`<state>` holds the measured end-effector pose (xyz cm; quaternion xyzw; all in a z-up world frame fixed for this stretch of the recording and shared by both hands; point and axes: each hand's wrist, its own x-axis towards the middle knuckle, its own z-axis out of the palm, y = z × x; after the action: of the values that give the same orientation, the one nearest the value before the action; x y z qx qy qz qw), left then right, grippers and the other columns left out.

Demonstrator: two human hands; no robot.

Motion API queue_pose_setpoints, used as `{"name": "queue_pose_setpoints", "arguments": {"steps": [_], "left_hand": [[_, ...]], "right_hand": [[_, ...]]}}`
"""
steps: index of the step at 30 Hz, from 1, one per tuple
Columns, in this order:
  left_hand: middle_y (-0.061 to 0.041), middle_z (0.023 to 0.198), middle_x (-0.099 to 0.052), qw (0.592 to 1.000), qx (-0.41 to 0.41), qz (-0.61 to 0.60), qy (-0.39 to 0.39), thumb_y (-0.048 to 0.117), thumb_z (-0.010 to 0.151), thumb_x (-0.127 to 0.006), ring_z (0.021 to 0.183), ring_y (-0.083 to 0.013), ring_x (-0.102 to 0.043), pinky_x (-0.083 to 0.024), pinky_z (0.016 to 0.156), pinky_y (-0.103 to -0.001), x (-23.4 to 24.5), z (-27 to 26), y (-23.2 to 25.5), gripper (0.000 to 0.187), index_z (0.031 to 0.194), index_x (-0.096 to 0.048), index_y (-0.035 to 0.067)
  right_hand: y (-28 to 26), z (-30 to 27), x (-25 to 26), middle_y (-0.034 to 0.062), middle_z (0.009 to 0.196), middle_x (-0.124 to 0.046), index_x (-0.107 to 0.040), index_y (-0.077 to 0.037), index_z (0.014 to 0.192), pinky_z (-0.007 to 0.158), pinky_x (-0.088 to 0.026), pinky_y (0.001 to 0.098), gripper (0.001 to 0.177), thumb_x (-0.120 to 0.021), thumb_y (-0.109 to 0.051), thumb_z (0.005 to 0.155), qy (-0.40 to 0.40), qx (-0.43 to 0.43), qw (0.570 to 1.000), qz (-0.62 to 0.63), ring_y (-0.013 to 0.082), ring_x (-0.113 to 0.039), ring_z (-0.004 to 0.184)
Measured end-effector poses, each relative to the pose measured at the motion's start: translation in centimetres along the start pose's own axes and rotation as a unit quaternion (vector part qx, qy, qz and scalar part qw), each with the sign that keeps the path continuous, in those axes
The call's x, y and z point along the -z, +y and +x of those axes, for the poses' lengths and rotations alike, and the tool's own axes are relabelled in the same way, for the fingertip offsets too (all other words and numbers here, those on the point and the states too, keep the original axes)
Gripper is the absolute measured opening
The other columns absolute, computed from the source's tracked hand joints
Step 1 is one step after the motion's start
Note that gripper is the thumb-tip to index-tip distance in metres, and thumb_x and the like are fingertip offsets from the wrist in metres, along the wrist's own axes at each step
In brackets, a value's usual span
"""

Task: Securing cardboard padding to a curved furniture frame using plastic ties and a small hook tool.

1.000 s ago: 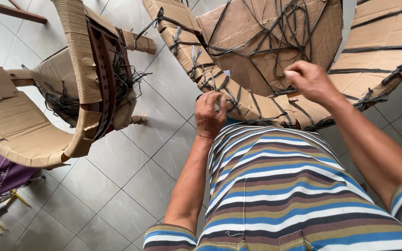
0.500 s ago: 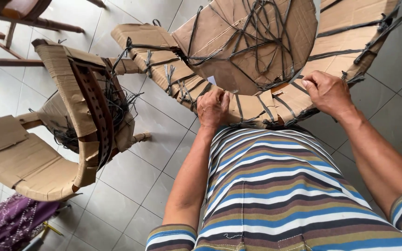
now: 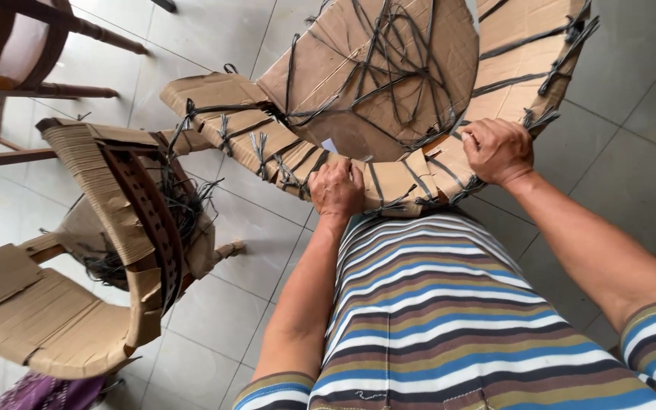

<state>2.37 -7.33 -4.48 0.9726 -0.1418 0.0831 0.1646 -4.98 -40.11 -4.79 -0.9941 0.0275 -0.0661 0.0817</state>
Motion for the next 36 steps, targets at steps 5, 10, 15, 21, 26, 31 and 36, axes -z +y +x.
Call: {"name": "queue_pose_setpoints", "arguments": {"steps": [5,10,15,21,26,31,36], "left_hand": [[-0.001,0.063,-0.061,1.000,0.015,-0.020,0.003,0.031,0.077,-0.065,0.069,-0.0213,-0.065,-0.048,0.072,-0.036,0.6,-0.3,0.2,0.010,0.073,-0.062,0.022],[-0.001,0.062,-0.060,0.999,0.010,-0.052,0.011,0.035,0.073,-0.068,0.068,-0.0215,-0.064,-0.047,0.072,-0.037,0.3,0.3,0.0,0.014,0.076,-0.063,0.022],[-0.003,0.061,-0.058,0.999,0.001,-0.021,0.045,0.034,0.077,-0.065,0.066,-0.0227,-0.063,-0.048,0.070,-0.038,0.3,0.2,0.1,0.013,0.073,-0.061,0.022],[-0.001,0.061,-0.055,1.000,0.003,0.000,0.031,0.032,0.075,-0.065,0.066,-0.0213,-0.062,-0.047,0.072,-0.036,0.2,0.1,0.1,0.011,0.074,-0.059,0.022],[0.001,0.064,-0.055,1.000,0.004,0.009,0.019,0.033,0.074,-0.065,0.068,-0.0197,-0.061,-0.047,0.072,-0.034,-0.7,-0.3,-0.3,0.010,0.077,-0.060,0.024],[0.003,0.065,-0.058,0.999,0.022,0.023,0.024,0.032,0.075,-0.065,0.070,-0.0171,-0.063,-0.048,0.074,-0.033,-0.7,-0.2,-0.3,0.008,0.079,-0.064,0.025],[0.001,0.068,-0.057,0.999,0.017,0.042,-0.003,0.029,0.078,-0.066,0.072,-0.0193,-0.063,-0.048,0.077,-0.033,0.3,0.3,0.3,0.007,0.080,-0.062,0.023]], "right_hand": [[0.2,-0.3,-0.1,-0.0061,0.076,-0.062,-0.070,-0.028,0.098,0.074,-0.056,0.0306,0.005,-0.067,-0.031,0.095,0.013,0.013,1.000,-0.007,0.0171,-0.071,0.078],[0.6,0.2,-0.3,-0.0046,0.073,-0.060,-0.070,-0.027,0.097,0.072,-0.056,0.0317,0.005,-0.067,-0.029,0.094,0.018,0.020,1.000,-0.009,0.0184,-0.070,0.074],[0.4,0.3,0.1,-0.0007,0.072,-0.063,-0.073,-0.022,0.098,0.070,-0.056,0.0349,0.009,-0.067,-0.025,0.092,0.027,0.041,0.999,0.012,0.0235,-0.070,0.073],[0.4,0.5,0.2,-0.0033,0.074,-0.063,-0.073,-0.026,0.100,0.069,-0.055,0.0330,0.012,-0.065,-0.026,0.091,0.023,0.043,0.999,0.007,0.0204,-0.070,0.073],[0.7,0.4,0.0,-0.0033,0.074,-0.062,-0.071,-0.026,0.099,0.069,-0.054,0.0341,0.011,-0.064,-0.028,0.091,-0.004,0.045,0.999,0.022,0.0212,-0.068,0.072],[0.0,1.9,1.7,-0.0048,0.079,-0.066,-0.070,-0.029,0.099,0.072,-0.054,0.0357,0.009,-0.064,-0.030,0.093,-0.061,0.040,0.996,0.049,0.0217,-0.070,0.079],[0.4,6.7,2.9,0.0143,0.111,-0.075,-0.071,-0.015,0.118,0.091,-0.053,0.0579,0.036,-0.055,-0.035,0.094,-0.496,-0.001,0.849,0.183,0.0419,-0.069,0.111]]}}
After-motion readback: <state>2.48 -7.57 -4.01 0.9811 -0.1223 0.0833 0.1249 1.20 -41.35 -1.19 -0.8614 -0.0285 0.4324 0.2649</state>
